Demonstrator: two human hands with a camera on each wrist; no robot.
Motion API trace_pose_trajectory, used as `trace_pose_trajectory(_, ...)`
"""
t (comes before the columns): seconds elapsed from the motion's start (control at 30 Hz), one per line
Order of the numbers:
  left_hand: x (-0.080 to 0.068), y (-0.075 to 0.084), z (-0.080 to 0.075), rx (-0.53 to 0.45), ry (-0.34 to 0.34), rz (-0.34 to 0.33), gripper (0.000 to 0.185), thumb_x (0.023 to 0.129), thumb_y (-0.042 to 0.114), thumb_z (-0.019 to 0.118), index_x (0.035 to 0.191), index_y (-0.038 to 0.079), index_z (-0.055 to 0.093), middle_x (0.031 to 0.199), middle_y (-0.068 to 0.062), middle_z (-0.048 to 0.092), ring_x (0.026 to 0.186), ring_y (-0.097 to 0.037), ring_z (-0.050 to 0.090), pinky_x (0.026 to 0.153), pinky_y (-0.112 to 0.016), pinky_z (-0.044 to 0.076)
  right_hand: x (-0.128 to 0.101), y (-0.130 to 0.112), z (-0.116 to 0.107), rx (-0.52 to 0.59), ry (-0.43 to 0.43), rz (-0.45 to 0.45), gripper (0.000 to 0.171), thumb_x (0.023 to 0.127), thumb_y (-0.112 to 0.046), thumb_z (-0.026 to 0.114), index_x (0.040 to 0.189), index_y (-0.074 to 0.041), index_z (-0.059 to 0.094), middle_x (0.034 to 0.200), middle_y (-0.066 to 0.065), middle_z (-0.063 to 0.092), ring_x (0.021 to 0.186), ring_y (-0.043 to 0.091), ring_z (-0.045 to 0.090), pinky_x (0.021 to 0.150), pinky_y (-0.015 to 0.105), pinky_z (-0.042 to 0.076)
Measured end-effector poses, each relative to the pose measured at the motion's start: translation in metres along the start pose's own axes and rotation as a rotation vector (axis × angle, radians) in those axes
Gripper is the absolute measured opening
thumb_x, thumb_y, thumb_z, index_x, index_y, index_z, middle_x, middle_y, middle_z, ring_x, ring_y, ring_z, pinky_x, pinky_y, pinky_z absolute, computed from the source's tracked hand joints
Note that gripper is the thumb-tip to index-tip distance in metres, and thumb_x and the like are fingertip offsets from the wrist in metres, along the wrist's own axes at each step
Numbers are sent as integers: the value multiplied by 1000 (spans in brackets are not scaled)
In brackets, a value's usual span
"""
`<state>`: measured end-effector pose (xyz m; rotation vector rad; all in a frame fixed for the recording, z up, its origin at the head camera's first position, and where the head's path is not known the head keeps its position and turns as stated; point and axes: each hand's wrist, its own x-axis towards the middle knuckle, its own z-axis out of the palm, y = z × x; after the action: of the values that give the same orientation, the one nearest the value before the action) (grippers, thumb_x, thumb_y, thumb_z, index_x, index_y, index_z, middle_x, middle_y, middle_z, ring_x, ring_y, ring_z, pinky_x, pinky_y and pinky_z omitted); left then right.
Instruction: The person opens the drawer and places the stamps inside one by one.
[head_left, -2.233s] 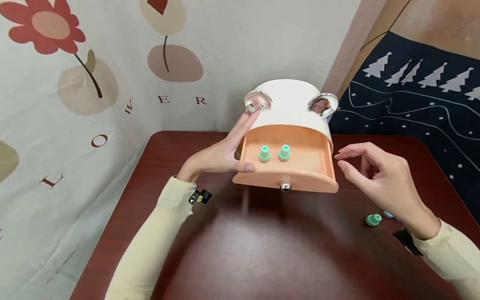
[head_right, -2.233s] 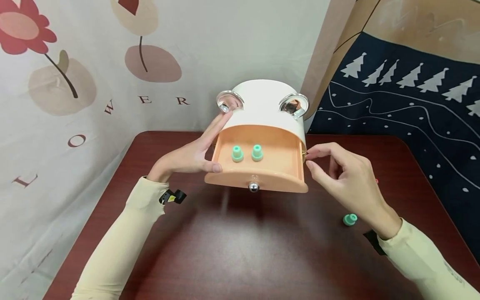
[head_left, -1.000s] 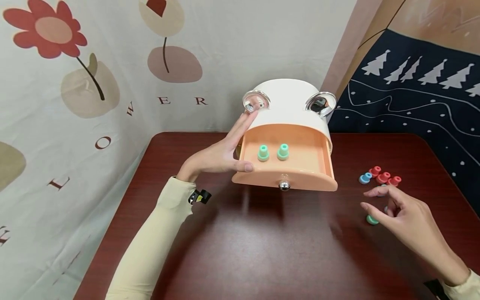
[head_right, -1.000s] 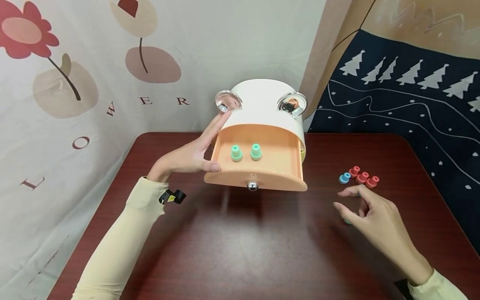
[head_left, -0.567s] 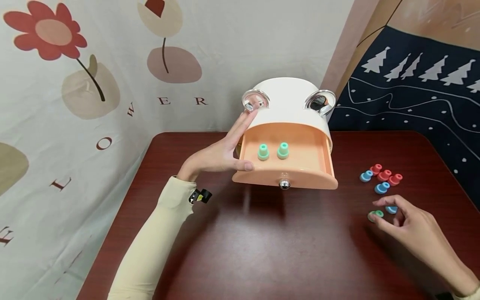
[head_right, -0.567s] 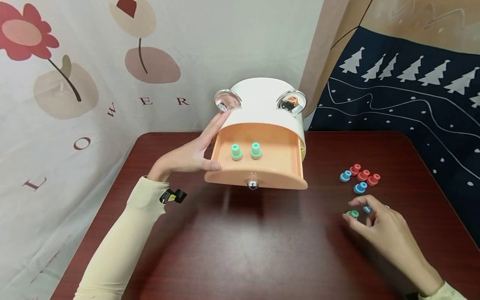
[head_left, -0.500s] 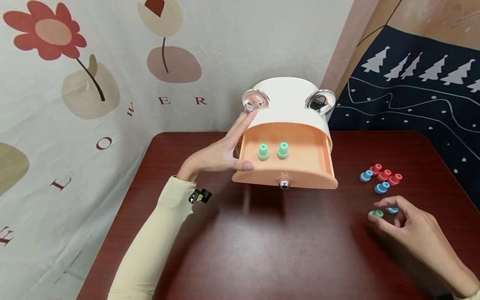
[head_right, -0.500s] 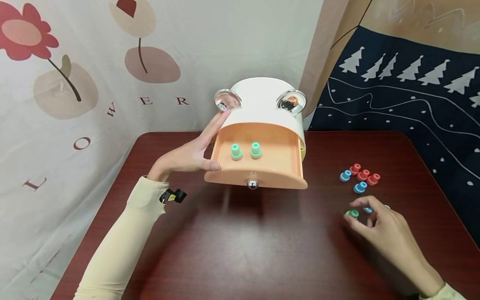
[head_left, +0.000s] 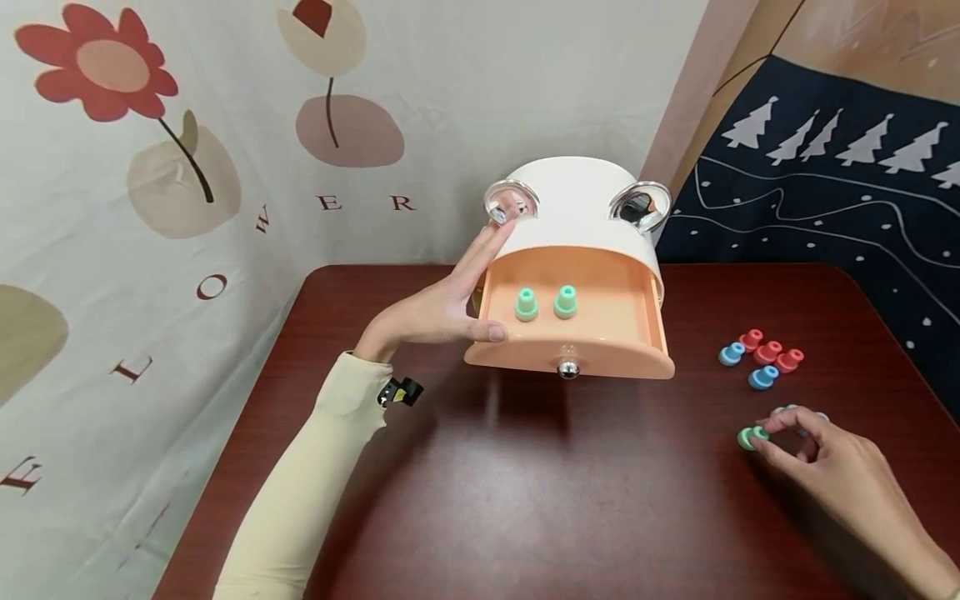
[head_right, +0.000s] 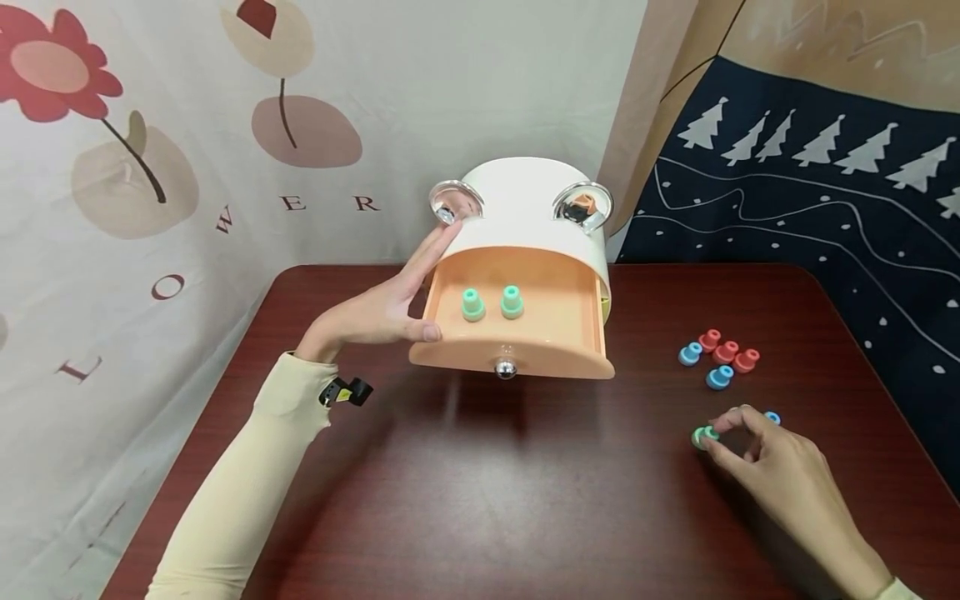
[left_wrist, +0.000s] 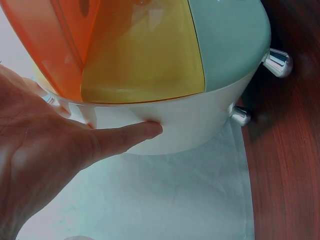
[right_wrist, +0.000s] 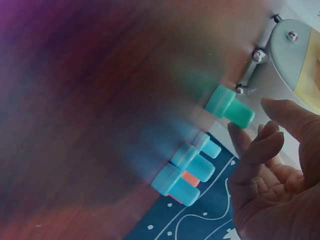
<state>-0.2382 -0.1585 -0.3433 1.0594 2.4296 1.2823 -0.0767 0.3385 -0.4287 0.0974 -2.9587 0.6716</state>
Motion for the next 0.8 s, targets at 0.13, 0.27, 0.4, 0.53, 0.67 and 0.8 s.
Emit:
trace_pose_trajectory(0.13, 0, -1, 0, 0, 0, -2, 140, 75, 97, 67, 176, 34, -7, 179, 13, -15, 163, -13, -18, 130, -57, 15, -1, 5, 2, -2, -9, -4, 23, 92, -19, 91, 109, -18, 76, 66, -8, 52, 58, 7, 45, 53, 30, 34)
trace_pose_trajectory(0.27, 0, -1, 0, -10, -2, -12, 140, 75, 97, 68, 176, 36, -7, 179, 12, -16, 162, -6, -19, 130, -57, 16, -1, 7, 5, 1, 3, -18, 25, 89, -14, 92, 108, -16, 76, 66, -9, 53, 59, 5, 45, 53, 30, 34)
trace_pose_trajectory(0.4, 0, -1, 0, 3, -1, -9, 138, 76, 96, 68, 176, 36, -7, 179, 13, -15, 161, -5, -19, 129, -58, 16, -1, 9, 7, -1, 30, -54, 29, 84, -8, 94, 105, -16, 75, 65, -10, 51, 58, 3, 44, 52, 30, 33)
trace_pose_trajectory(0.53, 1, -2, 0, 10, 2, 7, 137, 78, 94, 68, 176, 34, -6, 179, 14, -14, 162, -8, -19, 130, -56, 14, -1, 9, 7, -4, 44, -66, 30, 83, -7, 94, 103, -17, 75, 65, -12, 51, 58, 2, 44, 51, 30, 33)
trace_pose_trajectory(0.67, 1, -2, 0, 0, 2, 11, 137, 78, 94, 68, 176, 34, -6, 179, 14, -13, 162, -6, -20, 131, -54, 13, -1, 9, 7, 14, 57, -64, 29, 82, -9, 94, 102, -19, 76, 64, -15, 53, 58, 0, 47, 51, 28, 34)
trace_pose_trajectory(0.8, 0, -2, 1, -7, 3, -3, 139, 76, 96, 67, 176, 35, -6, 179, 15, -13, 162, -6, -19, 130, -55, 12, -1, 7, 5, 36, 82, -64, 29, 82, -9, 95, 101, -20, 76, 66, -15, 56, 59, 1, 48, 52, 25, 32)
